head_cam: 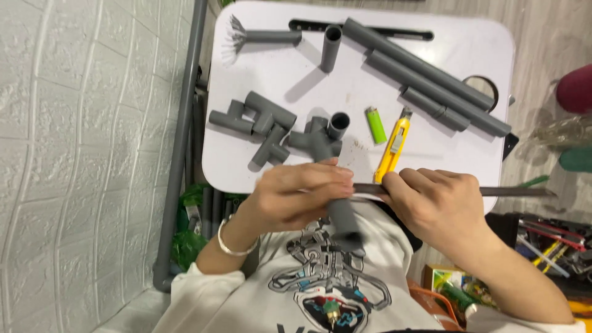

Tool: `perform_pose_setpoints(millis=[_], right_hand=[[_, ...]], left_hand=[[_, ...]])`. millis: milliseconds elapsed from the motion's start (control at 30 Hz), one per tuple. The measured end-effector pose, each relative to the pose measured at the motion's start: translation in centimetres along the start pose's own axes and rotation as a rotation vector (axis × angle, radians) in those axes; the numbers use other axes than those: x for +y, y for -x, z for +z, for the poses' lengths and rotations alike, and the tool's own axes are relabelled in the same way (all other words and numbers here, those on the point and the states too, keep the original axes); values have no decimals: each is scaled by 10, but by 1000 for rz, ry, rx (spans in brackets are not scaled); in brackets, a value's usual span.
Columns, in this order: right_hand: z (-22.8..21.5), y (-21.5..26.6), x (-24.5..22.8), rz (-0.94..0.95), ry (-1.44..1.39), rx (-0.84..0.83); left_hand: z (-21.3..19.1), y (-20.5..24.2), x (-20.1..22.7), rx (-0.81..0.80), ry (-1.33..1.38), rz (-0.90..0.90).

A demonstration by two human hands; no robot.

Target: Preparing and assembling PVC pipes by scraping the edges with a utility knife and fitting them into connectors.

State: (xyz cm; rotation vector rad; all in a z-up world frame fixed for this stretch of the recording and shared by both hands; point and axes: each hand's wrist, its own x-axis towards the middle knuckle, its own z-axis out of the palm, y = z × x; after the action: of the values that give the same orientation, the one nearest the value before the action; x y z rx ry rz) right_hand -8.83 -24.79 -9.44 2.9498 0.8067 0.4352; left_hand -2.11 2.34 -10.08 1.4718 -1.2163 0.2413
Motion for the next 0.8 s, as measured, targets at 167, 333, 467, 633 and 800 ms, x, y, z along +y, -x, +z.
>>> perform_pose_setpoints(millis=[167, 333, 467, 633, 800], right_hand=[[-3, 0, -7, -15, 106, 25], [-3, -11, -10, 60, 269, 142], [18, -19, -23, 150, 344, 113], [32, -21, -39, 160, 255, 51], [33, 1, -26, 151, 50, -177]], left_hand=[[-5, 3, -1, -103, -60, -37], [-11, 27, -1, -145, -60, -212], [-6, 22, 3, 62, 208, -810], [6, 19, -7, 22, 153, -1049], [2, 29, -11, 130, 227, -1092]])
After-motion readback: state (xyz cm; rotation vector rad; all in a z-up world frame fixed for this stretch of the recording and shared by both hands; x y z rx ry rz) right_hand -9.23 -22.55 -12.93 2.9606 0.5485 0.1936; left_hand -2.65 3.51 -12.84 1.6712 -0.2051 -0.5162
